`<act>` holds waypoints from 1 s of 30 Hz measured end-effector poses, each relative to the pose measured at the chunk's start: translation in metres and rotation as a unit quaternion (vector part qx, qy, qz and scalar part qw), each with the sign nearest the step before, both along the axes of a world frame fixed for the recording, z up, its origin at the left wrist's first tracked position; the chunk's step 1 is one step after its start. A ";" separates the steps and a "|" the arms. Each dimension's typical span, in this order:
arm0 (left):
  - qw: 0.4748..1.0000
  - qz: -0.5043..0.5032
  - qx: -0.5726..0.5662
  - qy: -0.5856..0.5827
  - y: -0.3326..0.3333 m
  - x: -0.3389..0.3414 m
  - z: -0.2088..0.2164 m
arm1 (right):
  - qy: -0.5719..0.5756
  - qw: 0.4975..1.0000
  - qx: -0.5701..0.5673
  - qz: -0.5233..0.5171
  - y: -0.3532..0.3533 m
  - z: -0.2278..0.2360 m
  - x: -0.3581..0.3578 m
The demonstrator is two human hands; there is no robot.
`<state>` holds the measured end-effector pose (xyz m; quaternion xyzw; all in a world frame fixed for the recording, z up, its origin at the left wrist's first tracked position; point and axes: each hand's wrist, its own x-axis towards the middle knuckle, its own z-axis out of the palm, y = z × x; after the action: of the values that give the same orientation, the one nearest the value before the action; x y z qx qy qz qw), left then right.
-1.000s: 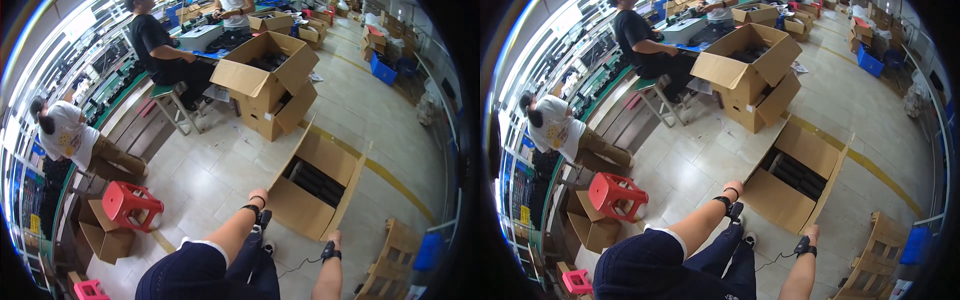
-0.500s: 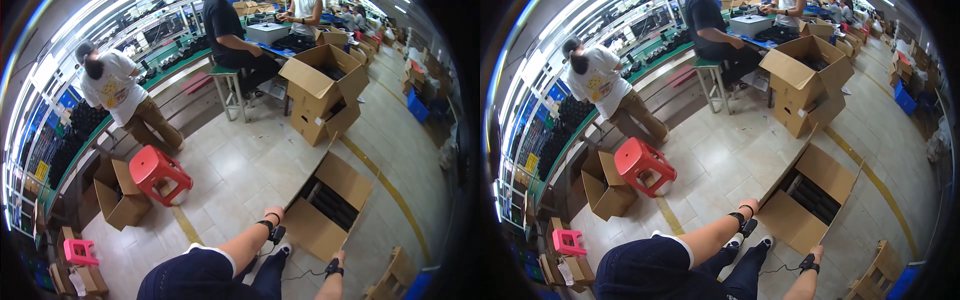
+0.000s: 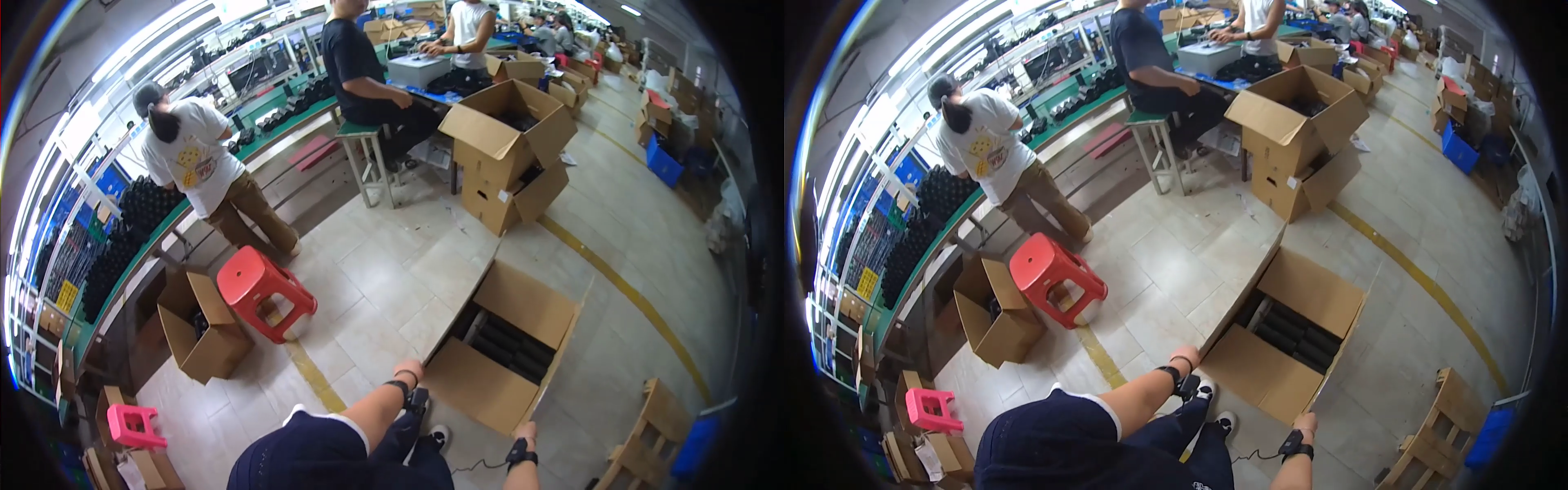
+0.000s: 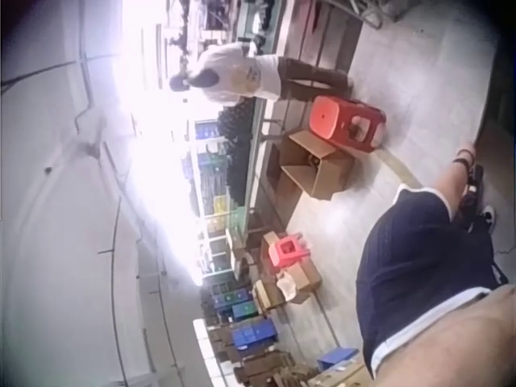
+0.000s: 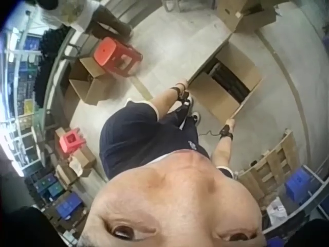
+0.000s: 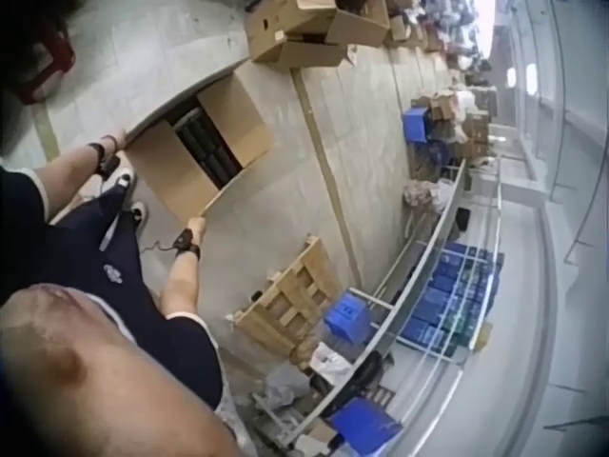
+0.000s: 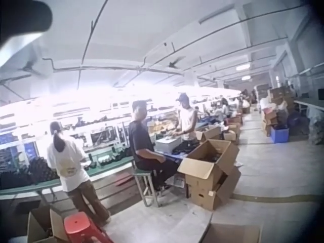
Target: The person moves a box of black cylinders to a workbench, takes them out, and fits black caps onto each cylinder by hand. They then pack the assembled cylinders back into a cardboard box.
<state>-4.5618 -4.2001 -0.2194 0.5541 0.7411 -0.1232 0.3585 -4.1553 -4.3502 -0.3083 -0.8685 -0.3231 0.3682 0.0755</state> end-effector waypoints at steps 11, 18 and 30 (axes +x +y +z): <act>1.000 -0.015 -0.011 -0.001 -0.018 0.009 -0.009 | 0.006 1.000 -0.024 0.010 -0.018 0.036 0.011; 0.998 -0.033 -0.058 -0.001 -0.005 0.002 -0.004 | 0.014 1.000 -0.023 0.001 -0.027 0.029 0.021; 0.991 -0.112 -0.074 -0.026 0.006 -0.004 0.000 | -0.076 0.997 -0.022 -0.004 -0.025 -0.026 0.021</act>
<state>-4.5658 -4.1942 -0.2199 0.6088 0.6535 -0.2024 0.4016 -4.1347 -4.3754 -0.3347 -0.8970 -0.3158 0.3076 0.0332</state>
